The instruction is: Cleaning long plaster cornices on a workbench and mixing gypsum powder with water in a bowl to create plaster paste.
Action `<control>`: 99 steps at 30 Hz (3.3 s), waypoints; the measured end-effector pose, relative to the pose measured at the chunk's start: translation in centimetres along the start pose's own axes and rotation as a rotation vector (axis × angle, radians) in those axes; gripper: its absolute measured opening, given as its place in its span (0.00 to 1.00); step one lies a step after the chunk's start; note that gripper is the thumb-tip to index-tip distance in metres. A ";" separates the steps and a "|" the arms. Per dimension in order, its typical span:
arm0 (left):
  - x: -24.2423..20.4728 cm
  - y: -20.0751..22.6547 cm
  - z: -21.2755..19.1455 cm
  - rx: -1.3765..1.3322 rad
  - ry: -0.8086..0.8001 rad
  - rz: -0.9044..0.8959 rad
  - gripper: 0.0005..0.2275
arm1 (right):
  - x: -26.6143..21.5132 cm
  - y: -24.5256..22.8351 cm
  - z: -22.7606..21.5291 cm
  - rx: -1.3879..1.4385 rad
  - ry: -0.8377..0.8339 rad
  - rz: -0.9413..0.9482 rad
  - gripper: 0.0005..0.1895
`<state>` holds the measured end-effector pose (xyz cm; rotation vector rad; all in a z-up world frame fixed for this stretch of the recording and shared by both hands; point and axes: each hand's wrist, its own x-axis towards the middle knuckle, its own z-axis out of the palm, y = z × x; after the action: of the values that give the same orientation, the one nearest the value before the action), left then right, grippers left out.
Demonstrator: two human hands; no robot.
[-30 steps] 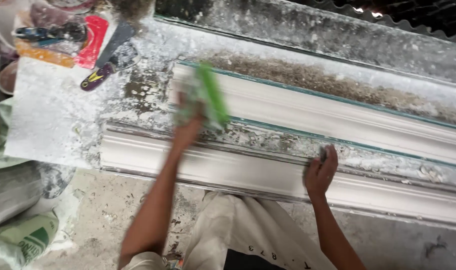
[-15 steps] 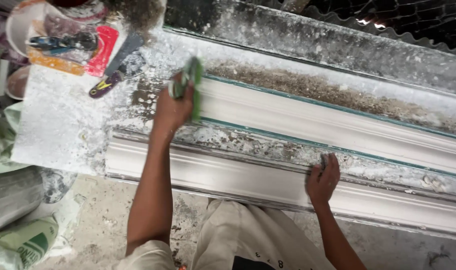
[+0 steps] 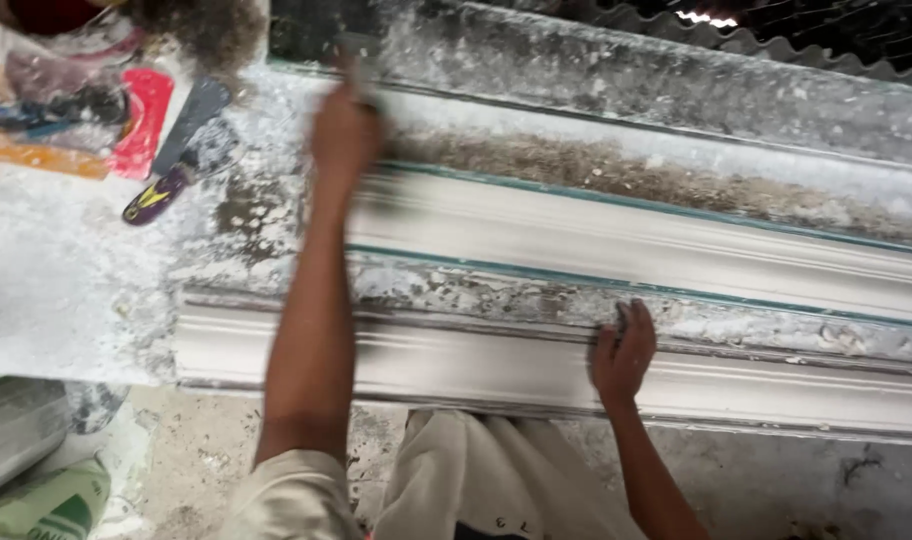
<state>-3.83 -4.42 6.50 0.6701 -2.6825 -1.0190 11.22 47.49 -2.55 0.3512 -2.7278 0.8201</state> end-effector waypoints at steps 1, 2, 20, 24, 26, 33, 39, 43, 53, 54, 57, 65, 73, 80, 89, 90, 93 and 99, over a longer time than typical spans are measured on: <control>0.0 0.6 0.0 -0.005 -0.008 0.007 0.09 | 0.4 -0.7 -0.3 -0.008 0.005 0.007 0.23; -0.1 1.2 -0.1 0.113 -0.002 -0.097 0.13 | 0.8 -1.5 -0.5 -0.026 0.016 -0.013 0.21; -3.3 11.2 11.9 0.385 0.138 -0.086 0.24 | 3.4 18.2 -10.3 0.152 -0.044 0.210 0.24; -8.7 17.1 37.9 0.397 0.264 0.156 0.09 | 9.1 26.0 -11.2 0.024 -0.110 0.175 0.24; -15.0 31.2 45.5 0.199 0.027 0.175 0.10 | 12.4 28.5 -11.9 -0.031 -0.181 0.191 0.25; -14.0 40.1 41.3 -0.198 -0.184 0.203 0.13 | 17.2 36.4 -12.2 -0.122 -0.217 0.236 0.30; -20.1 22.0 15.0 0.282 0.659 0.266 0.22 | 15.5 37.7 -11.4 -0.224 -0.064 -0.033 0.29; -28.1 9.6 31.5 0.021 0.313 -0.715 0.22 | 15.9 37.0 -12.1 -0.220 -0.064 -0.086 0.28; -30.3 32.9 27.8 -0.332 -0.074 0.053 0.35 | 10.8 42.6 -18.9 -0.028 -0.283 -0.110 0.30; -29.3 29.0 23.4 -0.252 0.057 -0.012 0.29 | 9.2 43.0 -20.2 -0.025 -0.341 -0.066 0.30; -28.3 12.8 12.4 -0.204 0.514 0.022 0.07 | 4.3 43.0 -19.8 -0.145 -0.438 0.010 0.29; -39.0 30.6 38.4 -0.641 -0.147 -0.123 0.36 | 1.1 33.6 -11.3 -0.308 -0.602 0.136 0.27; -33.4 7.4 20.3 -0.543 -0.154 -0.227 0.15 | -0.5 26.5 -16.6 0.056 -0.341 0.442 0.30; -32.8 7.2 12.5 -0.548 -0.129 -0.578 0.16 | -9.7 25.4 -16.8 -0.014 -0.305 0.667 0.31; -41.7 30.6 25.1 -0.903 -0.752 -0.095 0.35 | -10.1 22.4 -14.9 0.505 -0.118 1.007 0.35; -41.8 29.4 25.0 -1.098 -0.717 -0.062 0.34 | -9.7 21.2 -15.9 0.560 -0.095 1.106 0.36; -40.8 10.4 22.6 -0.242 -0.948 -0.289 0.27 | -10.9 19.2 -17.4 0.555 -0.038 1.225 0.40; -39.7 -3.4 -5.6 -0.313 0.329 -0.025 0.21 | -15.1 22.1 -16.9 1.054 0.028 1.565 0.38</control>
<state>34.07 8.99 7.59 0.7342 -2.1809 -1.1842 21.75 77.27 -5.01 -1.7584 -1.7620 2.3901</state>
